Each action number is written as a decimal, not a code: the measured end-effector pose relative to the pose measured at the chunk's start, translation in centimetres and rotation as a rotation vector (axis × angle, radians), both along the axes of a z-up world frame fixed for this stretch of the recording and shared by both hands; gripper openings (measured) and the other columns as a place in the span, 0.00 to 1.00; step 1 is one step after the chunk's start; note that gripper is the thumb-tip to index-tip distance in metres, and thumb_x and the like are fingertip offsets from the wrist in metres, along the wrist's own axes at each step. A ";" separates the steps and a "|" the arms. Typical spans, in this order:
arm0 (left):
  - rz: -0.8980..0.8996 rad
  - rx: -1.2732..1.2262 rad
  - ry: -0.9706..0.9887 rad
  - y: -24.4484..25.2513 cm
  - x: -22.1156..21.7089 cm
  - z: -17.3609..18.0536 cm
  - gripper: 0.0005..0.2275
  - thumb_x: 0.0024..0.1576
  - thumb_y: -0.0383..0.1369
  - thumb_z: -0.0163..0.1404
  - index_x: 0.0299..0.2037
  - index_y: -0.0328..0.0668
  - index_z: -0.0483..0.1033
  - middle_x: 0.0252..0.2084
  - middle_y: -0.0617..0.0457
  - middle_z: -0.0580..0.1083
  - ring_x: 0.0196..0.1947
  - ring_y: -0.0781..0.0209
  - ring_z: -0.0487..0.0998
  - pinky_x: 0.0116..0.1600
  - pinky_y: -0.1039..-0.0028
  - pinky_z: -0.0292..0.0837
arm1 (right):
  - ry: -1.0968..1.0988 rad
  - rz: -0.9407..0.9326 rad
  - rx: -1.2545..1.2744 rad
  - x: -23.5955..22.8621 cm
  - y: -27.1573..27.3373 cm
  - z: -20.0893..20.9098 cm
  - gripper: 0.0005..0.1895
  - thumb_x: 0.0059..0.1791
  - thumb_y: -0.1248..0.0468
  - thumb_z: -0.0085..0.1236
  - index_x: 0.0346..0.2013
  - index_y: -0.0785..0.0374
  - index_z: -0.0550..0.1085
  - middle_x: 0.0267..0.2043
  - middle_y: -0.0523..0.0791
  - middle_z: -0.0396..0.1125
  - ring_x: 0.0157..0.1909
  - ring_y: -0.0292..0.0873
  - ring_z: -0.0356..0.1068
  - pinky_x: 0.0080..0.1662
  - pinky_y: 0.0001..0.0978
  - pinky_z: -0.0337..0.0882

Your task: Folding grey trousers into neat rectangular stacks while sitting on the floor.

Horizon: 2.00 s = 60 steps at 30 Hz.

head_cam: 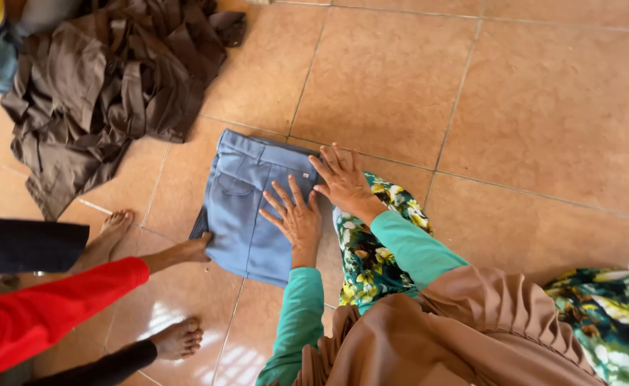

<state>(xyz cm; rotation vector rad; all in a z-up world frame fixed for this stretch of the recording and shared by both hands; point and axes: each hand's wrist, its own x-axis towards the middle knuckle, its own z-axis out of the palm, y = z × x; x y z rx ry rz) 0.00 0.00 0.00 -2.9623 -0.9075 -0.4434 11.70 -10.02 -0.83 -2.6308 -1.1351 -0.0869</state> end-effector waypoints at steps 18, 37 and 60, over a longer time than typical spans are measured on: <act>-0.726 0.271 -0.165 -22.7 14.5 -4.7 0.27 0.64 0.55 0.40 0.72 0.58 0.61 0.75 0.43 0.56 0.76 0.38 0.48 0.71 0.34 0.37 | 0.033 -0.849 0.081 3.6 -27.5 -7.6 0.40 0.50 0.39 0.54 0.75 0.41 0.57 0.76 0.48 0.53 0.79 0.56 0.44 0.71 0.70 0.40; -1.687 -0.041 0.033 -58.9 6.3 0.4 0.28 0.62 0.47 0.48 0.71 0.47 0.63 0.74 0.34 0.58 0.75 0.32 0.49 0.72 0.32 0.32 | 0.226 -1.638 0.116 -17.4 -59.8 -1.4 0.37 0.58 0.39 0.38 0.79 0.47 0.46 0.76 0.53 0.51 0.78 0.58 0.47 0.69 0.69 0.48; -2.148 -0.221 0.849 -64.7 -5.7 -5.3 0.24 0.68 0.47 0.36 0.71 0.45 0.60 0.72 0.35 0.58 0.73 0.34 0.56 0.72 0.46 0.52 | 0.384 -2.485 0.136 -43.6 -69.8 -7.6 0.32 0.52 0.52 0.59 0.71 0.44 0.63 0.59 0.48 0.63 0.62 0.54 0.62 0.53 0.61 0.68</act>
